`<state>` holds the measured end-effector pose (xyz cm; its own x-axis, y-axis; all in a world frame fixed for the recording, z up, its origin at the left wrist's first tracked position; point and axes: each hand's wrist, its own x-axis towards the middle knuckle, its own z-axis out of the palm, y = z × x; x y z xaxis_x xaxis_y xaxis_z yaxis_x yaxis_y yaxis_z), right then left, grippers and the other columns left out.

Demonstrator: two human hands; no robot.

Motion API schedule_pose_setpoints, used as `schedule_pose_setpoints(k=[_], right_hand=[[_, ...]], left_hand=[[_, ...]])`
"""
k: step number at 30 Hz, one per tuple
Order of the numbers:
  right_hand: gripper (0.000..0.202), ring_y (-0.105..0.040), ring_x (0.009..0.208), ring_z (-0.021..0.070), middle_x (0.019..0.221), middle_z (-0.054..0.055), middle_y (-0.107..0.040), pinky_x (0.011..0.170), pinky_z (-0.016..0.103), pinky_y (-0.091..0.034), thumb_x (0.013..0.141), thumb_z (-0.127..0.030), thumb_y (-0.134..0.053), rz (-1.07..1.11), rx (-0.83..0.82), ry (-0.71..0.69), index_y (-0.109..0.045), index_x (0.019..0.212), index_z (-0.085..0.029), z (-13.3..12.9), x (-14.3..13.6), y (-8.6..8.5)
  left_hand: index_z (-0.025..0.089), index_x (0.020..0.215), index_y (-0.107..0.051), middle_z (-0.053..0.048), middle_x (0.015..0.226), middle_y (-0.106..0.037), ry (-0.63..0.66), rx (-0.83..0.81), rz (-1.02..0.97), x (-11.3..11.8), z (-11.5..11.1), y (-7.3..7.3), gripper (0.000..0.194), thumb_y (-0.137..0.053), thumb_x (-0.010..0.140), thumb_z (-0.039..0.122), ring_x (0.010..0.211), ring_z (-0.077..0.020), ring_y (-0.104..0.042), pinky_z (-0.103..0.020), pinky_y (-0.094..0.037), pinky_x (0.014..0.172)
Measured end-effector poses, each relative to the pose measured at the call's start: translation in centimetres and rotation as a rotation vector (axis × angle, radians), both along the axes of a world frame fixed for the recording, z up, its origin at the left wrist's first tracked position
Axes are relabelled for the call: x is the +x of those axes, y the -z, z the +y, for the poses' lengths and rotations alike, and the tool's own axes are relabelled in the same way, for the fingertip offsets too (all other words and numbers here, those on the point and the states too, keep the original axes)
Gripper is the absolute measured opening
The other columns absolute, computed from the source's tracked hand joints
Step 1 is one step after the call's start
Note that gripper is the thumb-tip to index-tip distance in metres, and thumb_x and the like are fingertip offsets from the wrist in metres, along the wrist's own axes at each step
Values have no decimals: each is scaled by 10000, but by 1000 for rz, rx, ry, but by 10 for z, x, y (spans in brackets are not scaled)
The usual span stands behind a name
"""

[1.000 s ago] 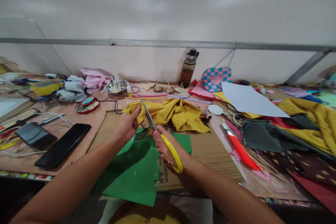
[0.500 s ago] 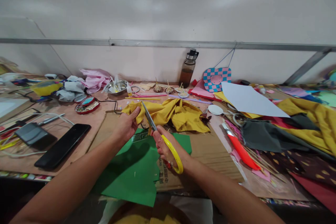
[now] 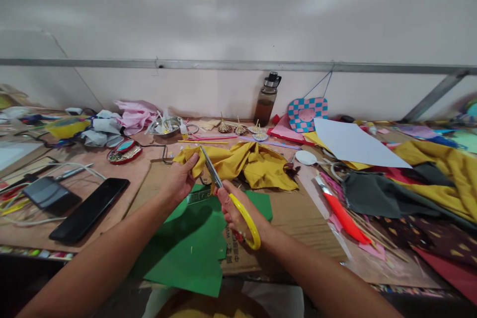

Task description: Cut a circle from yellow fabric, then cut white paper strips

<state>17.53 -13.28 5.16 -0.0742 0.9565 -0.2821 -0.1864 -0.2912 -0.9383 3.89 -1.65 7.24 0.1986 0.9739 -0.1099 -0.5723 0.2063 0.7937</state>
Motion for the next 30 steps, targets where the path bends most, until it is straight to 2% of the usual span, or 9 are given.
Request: schedule_pose_setpoints(k=[4, 10, 16, 23, 27, 30], right_hand=[[595, -237, 423, 39, 612, -93, -386, 357, 133, -193, 739, -797, -663, 18, 6, -25, -513, 915, -248, 0, 0, -1], [603, -230, 420, 36, 622, -98, -367, 350, 132, -213, 783, -823, -588, -16, 41, -53, -518, 934, -244, -1, 1, 0], [644, -222, 430, 34, 631, -102, -361, 350, 115, -198, 760, -867, -565, -11, 47, -57, -500, 946, -253, 0, 0, 3], [604, -237, 481, 50, 655, -83, -349, 391, 135, -229, 770, -835, -600, 3, 74, -75, -518, 945, -263, 1, 2, 2], [604, -245, 496, 59, 674, -73, -362, 409, 151, -250, 766, -847, -587, -13, 52, -71, -535, 972, -282, 0, 2, 1], [600, -243, 500, 61, 662, -76, -344, 420, 149, -250, 770, -845, -584, 3, 44, -70, -497, 921, -271, 1, 2, 3]], left_hand=[[156, 843, -670, 25, 745, -725, -5, -6, -9, -1, 0, -1, 180, -811, 758, 84, 541, -78, -647, -148, -522, 477], [164, 846, -666, 39, 722, -710, -24, -46, -10, -2, 1, -2, 215, -836, 734, 94, 540, -73, -654, -157, -568, 541], [157, 838, -675, 31, 740, -714, -34, -38, -3, -2, 3, 0, 220, -842, 712, 90, 540, -90, -646, -165, -517, 448], [161, 841, -681, 28, 744, -716, -37, -37, 4, -2, 3, -2, 229, -851, 702, 96, 566, -88, -645, -163, -530, 505], [166, 861, -677, 30, 763, -715, -18, -14, 26, -3, 3, 0, 261, -867, 686, 133, 565, -89, -645, -154, -499, 451], [162, 875, -679, 25, 779, -718, -19, -12, 46, -4, 3, 1, 266, -867, 688, 147, 572, -97, -653, -164, -503, 441]])
